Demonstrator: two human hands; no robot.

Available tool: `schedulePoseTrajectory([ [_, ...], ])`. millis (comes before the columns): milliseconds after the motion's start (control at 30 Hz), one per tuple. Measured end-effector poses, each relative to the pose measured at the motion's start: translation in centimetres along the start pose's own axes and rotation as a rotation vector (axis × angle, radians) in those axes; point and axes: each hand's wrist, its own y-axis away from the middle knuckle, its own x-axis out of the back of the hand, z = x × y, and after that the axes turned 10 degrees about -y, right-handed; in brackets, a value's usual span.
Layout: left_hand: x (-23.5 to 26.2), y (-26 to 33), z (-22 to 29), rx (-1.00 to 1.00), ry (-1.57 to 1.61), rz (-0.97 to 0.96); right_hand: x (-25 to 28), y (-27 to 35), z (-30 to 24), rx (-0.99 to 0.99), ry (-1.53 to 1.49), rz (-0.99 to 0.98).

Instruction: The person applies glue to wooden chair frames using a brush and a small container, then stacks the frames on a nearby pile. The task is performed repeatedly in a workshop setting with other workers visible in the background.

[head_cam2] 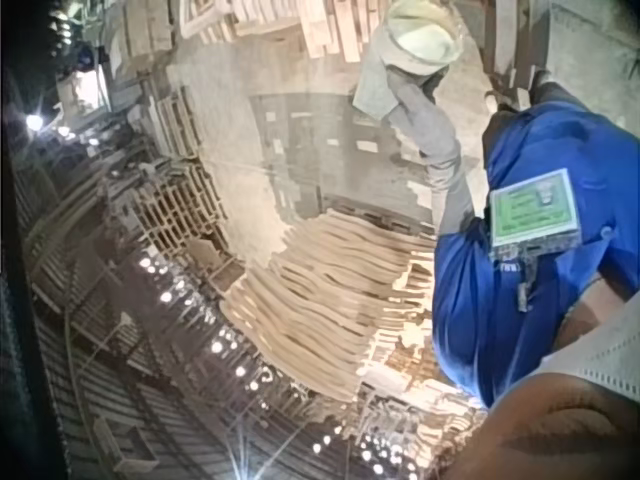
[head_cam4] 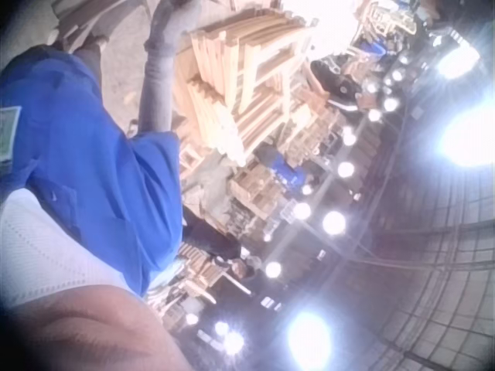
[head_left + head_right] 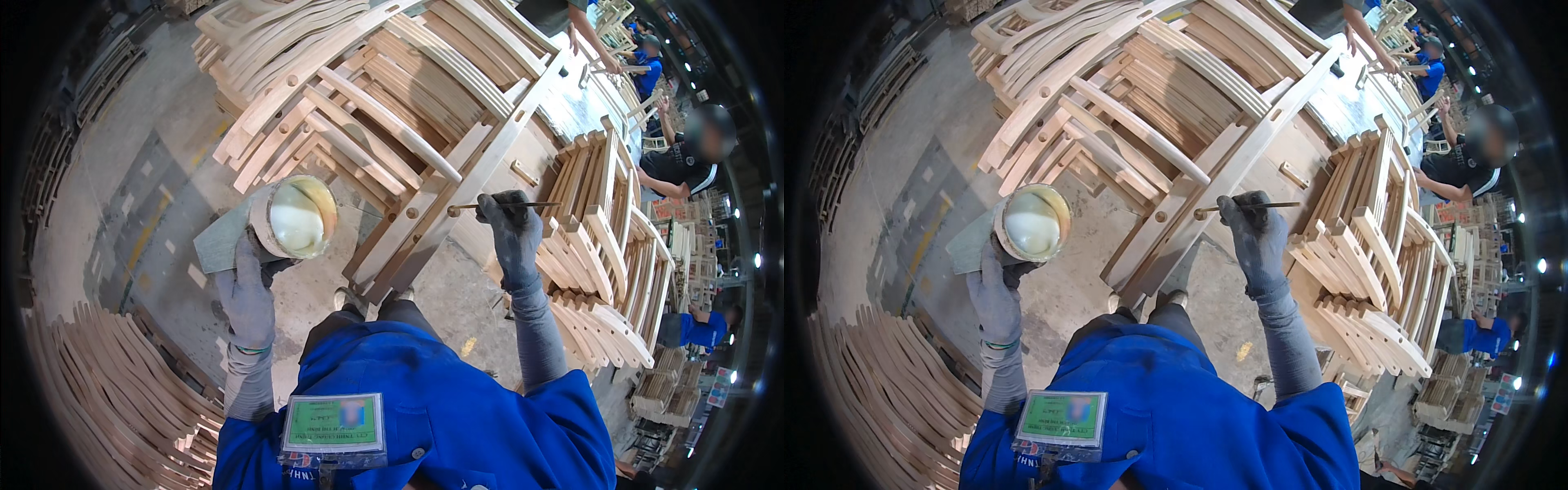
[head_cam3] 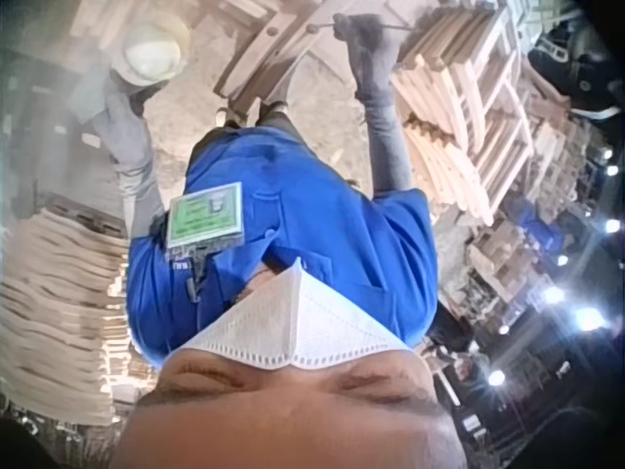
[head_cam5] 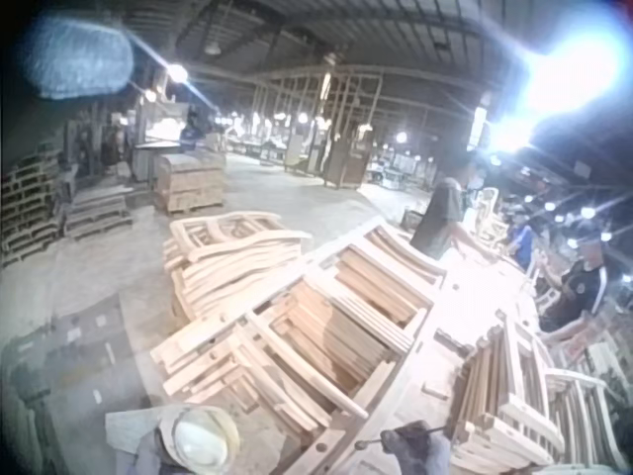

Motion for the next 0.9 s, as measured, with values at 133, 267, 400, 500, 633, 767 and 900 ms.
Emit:
schedulePoseTrajectory([
  [133,0.9,0.1,-0.6,-0.074,-0.139,-0.006,-0.4,0.9,-1.2,0.120,0.464,-0.022],
  [267,0.1,0.4,-0.1,-0.038,-0.033,0.037,-1.6,1.1,-1.1,0.237,0.306,-0.057],
  [400,0.3,0.7,0.3,-0.002,0.009,0.027,-1.4,0.9,-1.5,0.210,0.458,-0.019],
  [500,0.2,1.0,0.6,-0.002,0.017,0.036,-1.9,1.2,-1.5,0.194,0.450,-0.025],
  [633,0.3,1.2,0.4,0.011,0.009,0.043,-1.8,0.5,-0.2,0.228,0.327,0.023],
  [767,0.3,1.4,1.2,0.018,-0.007,0.066,-1.6,0.7,-1.3,0.148,0.576,-0.040],
  [900,-0.3,1.6,1.1,-0.006,0.031,0.086,-2.1,0.7,-0.9,0.111,0.378,-0.017],
])
